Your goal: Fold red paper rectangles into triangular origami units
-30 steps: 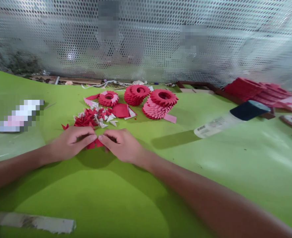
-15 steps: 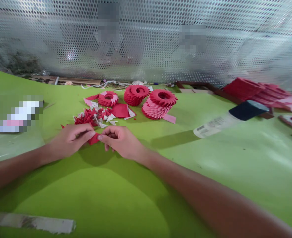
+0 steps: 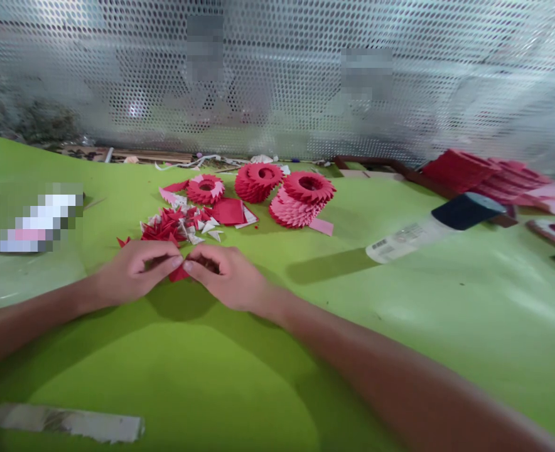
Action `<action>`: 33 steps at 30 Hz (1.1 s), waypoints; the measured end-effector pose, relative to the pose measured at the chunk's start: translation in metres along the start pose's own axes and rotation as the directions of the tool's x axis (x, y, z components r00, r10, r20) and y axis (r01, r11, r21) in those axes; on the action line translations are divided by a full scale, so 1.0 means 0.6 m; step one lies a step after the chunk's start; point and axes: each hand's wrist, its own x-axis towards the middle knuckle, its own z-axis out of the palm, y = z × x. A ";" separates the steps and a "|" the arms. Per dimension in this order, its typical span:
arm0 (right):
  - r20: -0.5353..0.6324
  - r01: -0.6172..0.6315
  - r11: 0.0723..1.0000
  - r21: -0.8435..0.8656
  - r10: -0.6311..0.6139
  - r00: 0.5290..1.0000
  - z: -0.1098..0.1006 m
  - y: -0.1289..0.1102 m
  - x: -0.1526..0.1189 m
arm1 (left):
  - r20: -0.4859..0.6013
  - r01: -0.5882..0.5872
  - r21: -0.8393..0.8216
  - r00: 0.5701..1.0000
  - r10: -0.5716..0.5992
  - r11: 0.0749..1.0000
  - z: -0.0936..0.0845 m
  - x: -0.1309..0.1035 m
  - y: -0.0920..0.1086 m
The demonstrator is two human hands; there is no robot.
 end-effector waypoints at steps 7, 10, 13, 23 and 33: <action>-0.007 0.042 0.997 0.069 -0.042 0.999 0.001 0.008 0.001 | 0.038 -0.013 0.003 0.999 0.013 1.000 0.000 -0.001 0.005; -0.032 0.069 0.994 0.080 -0.067 0.997 0.002 0.009 0.001 | 0.030 -0.040 0.016 0.999 0.039 0.999 -0.001 -0.002 0.008; -0.053 0.084 0.992 0.091 -0.079 0.995 0.003 0.008 0.000 | 0.020 -0.064 0.030 0.998 0.063 0.997 0.000 -0.002 0.006; -0.072 0.077 0.995 0.068 -0.072 0.995 0.007 0.014 0.000 | 0.043 -0.070 0.057 0.997 0.068 0.996 0.001 -0.003 0.002; -0.082 0.062 0.998 0.034 -0.059 0.995 0.001 0.013 0.000 | -0.028 -0.034 0.046 0.999 0.035 0.998 -0.011 -0.006 0.007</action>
